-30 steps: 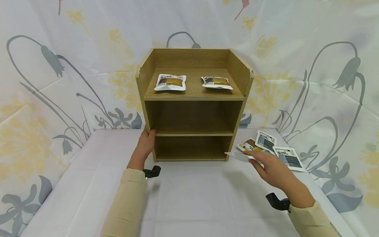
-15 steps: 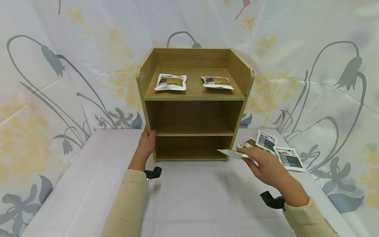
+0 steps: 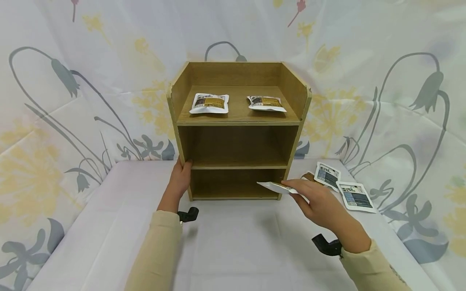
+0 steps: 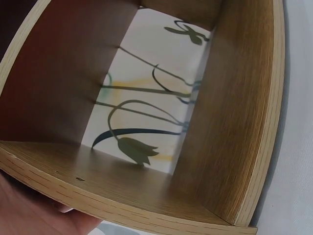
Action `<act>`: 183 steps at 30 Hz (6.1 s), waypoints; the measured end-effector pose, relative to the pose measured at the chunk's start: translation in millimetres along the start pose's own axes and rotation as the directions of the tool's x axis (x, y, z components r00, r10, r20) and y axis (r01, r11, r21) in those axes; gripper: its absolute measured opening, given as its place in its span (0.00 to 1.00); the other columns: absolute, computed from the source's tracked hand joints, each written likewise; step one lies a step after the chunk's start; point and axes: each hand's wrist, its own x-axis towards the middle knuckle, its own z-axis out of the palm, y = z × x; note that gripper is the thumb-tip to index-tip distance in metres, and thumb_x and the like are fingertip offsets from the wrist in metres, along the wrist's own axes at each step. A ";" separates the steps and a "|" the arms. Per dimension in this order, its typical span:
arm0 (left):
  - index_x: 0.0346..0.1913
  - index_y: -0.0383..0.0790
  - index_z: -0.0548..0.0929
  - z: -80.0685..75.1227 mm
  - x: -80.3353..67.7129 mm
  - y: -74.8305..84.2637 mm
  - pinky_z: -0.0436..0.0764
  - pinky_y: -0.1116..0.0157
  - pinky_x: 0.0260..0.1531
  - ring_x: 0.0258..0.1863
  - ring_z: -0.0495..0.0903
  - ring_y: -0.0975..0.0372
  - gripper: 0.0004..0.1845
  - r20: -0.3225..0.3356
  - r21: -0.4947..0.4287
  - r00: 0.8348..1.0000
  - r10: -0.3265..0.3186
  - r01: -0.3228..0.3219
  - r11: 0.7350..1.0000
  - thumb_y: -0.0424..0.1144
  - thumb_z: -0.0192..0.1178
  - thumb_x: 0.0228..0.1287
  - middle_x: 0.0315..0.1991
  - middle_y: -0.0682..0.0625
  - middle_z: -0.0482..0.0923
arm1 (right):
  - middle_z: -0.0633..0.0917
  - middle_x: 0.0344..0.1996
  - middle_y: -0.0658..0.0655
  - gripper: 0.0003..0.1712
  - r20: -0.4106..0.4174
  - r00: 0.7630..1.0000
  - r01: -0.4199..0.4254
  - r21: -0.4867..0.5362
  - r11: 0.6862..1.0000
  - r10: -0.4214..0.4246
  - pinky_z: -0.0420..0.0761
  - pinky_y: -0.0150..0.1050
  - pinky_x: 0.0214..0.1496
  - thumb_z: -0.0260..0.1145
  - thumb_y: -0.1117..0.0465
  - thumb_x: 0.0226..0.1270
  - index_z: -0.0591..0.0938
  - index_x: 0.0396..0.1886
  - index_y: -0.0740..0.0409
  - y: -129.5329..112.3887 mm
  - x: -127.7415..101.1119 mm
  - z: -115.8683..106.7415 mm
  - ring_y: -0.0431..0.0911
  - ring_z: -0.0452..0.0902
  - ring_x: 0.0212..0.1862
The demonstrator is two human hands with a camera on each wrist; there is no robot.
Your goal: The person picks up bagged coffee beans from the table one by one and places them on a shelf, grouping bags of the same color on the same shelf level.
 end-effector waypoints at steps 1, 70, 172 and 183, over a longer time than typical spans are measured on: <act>0.78 0.49 0.46 0.1 -0.2 -0.2 0.60 0.44 0.69 0.70 0.61 0.44 0.33 0.000 0.000 1.000 0.002 -0.002 1.000 0.54 0.34 0.75 0.73 0.36 0.56 | 0.87 0.44 0.52 0.26 -0.004 1.000 0.005 0.006 1.000 -0.005 0.80 0.40 0.40 0.43 0.46 0.78 0.81 0.55 0.56 -1.2 2.1 0.7 0.45 0.83 0.41; 0.78 0.48 0.47 -0.6 0.3 0.8 0.60 0.46 0.70 0.69 0.62 0.44 0.32 -0.017 0.015 0.999 0.036 -0.035 0.999 0.52 0.35 0.75 0.72 0.36 0.58 | 0.84 0.52 0.55 0.26 -0.067 0.997 -0.047 0.007 0.999 0.047 0.83 0.44 0.49 0.65 0.72 0.61 0.79 0.61 0.55 -41.8 111.9 88.3 0.50 0.82 0.51; 0.77 0.46 0.48 0.0 -1.3 -0.5 0.59 0.45 0.70 0.71 0.59 0.44 0.32 -0.031 0.030 0.998 0.047 -0.046 0.999 0.53 0.34 0.76 0.73 0.36 0.56 | 0.73 0.66 0.56 0.24 0.275 0.926 -0.234 -0.114 0.965 0.258 0.80 0.47 0.55 0.56 0.56 0.74 0.73 0.67 0.54 -37.0 167.7 127.8 0.51 0.74 0.63; 0.78 0.48 0.46 0.4 -1.4 -1.5 0.59 0.46 0.70 0.71 0.59 0.44 0.33 -0.030 0.019 0.999 0.015 -0.015 1.000 0.54 0.34 0.75 0.74 0.37 0.55 | 0.76 0.62 0.58 0.26 0.246 0.944 -0.204 -0.082 0.976 0.218 0.74 0.46 0.64 0.60 0.57 0.71 0.73 0.67 0.55 -36.6 138.1 99.9 0.52 0.74 0.63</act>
